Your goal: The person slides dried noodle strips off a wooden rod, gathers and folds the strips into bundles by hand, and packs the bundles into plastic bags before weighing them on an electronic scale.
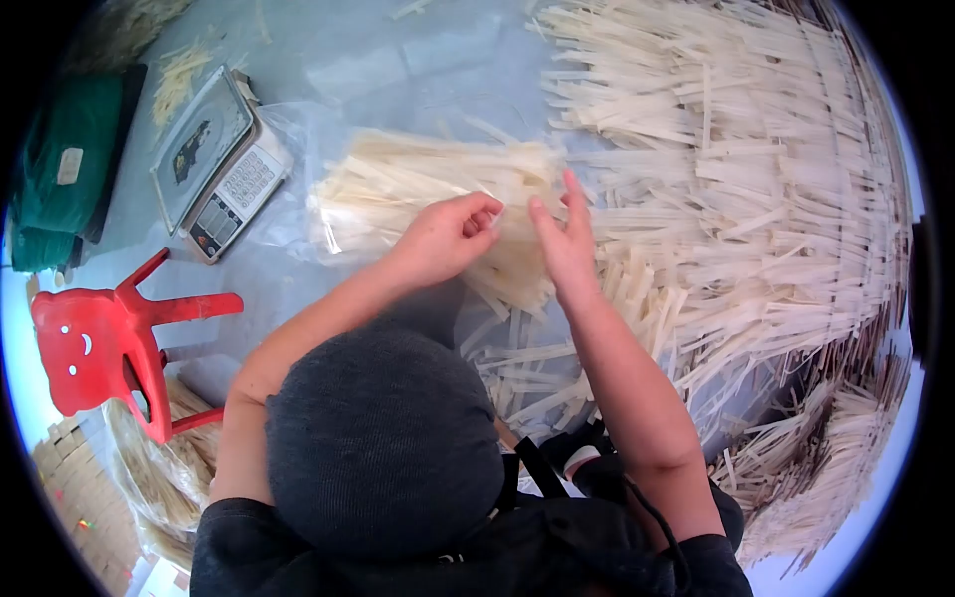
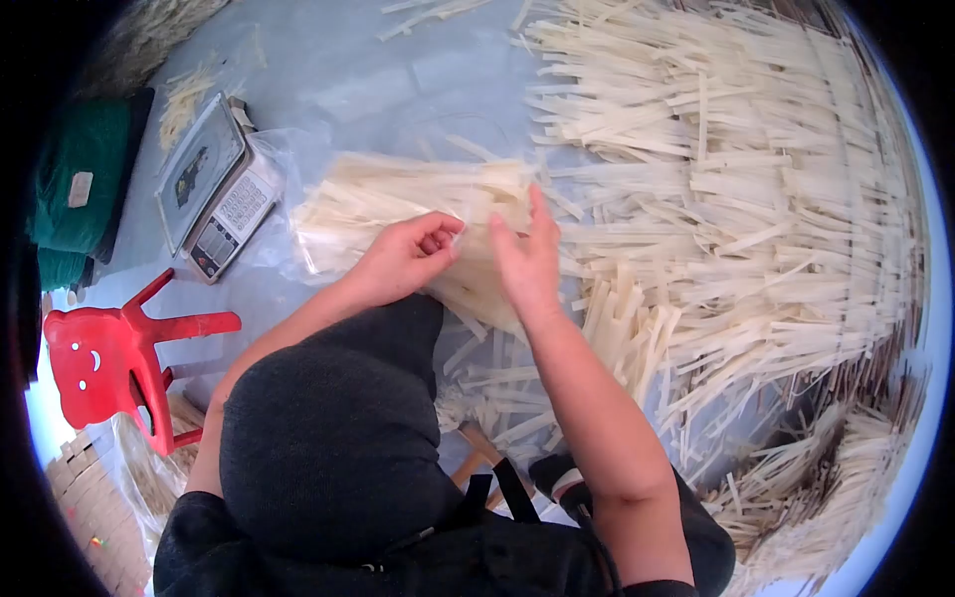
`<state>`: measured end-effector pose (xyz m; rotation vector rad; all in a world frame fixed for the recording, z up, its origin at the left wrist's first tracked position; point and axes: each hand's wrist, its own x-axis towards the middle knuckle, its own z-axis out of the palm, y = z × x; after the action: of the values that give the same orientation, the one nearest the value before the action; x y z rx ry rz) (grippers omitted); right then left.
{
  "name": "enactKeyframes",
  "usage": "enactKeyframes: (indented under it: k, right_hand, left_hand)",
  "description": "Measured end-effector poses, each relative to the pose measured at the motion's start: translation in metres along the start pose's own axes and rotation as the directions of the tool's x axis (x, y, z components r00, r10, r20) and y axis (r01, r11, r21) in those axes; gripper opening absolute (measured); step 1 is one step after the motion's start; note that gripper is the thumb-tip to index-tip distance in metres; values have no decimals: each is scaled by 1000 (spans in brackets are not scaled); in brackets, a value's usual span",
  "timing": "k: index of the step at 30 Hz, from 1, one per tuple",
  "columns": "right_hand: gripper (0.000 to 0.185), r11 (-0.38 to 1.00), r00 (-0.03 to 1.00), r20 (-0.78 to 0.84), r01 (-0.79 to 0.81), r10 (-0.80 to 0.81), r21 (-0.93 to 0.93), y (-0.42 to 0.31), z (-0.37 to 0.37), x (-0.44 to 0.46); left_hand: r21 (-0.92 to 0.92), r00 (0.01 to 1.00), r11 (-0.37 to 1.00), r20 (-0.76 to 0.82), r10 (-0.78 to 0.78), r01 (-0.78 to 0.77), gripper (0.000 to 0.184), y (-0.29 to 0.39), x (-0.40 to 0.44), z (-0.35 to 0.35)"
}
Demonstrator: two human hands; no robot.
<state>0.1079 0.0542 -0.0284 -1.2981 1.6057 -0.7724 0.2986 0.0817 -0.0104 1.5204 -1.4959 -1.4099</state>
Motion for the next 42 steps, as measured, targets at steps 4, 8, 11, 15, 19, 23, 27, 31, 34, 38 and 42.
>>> enactKeyframes:
  k: [4,8,11,15,19,23,27,31,34,38,42]
  right_hand:
    - [57,987,986,-77,-150,147,-48,39,-32,26]
    - [61,914,938,-17,-334,347,231,90,-43,46]
    - [65,809,900,56,-414,432,417,85,-33,53]
    - [62,639,853,311,-520,419,567,29,-8,21]
    - [49,960,980,4,-196,200,199,50,-29,44]
    - [35,765,823,154,566,-547,-309,-19,-21,11]
    - [34,355,502,640,865,-582,-354,-52,24,-19]
    - [14,273,521,753,853,-403,-444,-52,28,-9]
    - [16,243,489,766,872,-417,-425,-51,21,-5]
    - [19,183,431,825,902,-366,-391,-44,12,-2]
    - [31,164,400,810,916,-429,-365,-19,-7,-7]
  left_hand:
    - [108,970,993,-234,62,-38,28,-2,-9,-44]
    - [499,715,862,-636,291,93,45,-73,-13,-136]
    - [-198,830,962,-491,-263,188,64,-118,-16,-139]
    - [-320,883,918,-325,-339,234,76,-94,-37,-121]
    - [-177,797,938,-494,-348,299,70,-114,-36,-131]
    - [-273,844,918,-381,-378,288,72,-135,-21,-118]
    - [-356,820,883,-373,-434,306,78,-136,-21,-115]
    - [-427,839,850,-299,-454,308,81,-122,-28,-121]
    - [-417,861,866,-293,-415,276,82,-129,-26,-114]
    - [-449,916,851,-146,-373,274,81,-127,-14,-104]
    - [-242,933,929,-156,-323,281,71,-126,-8,-80]
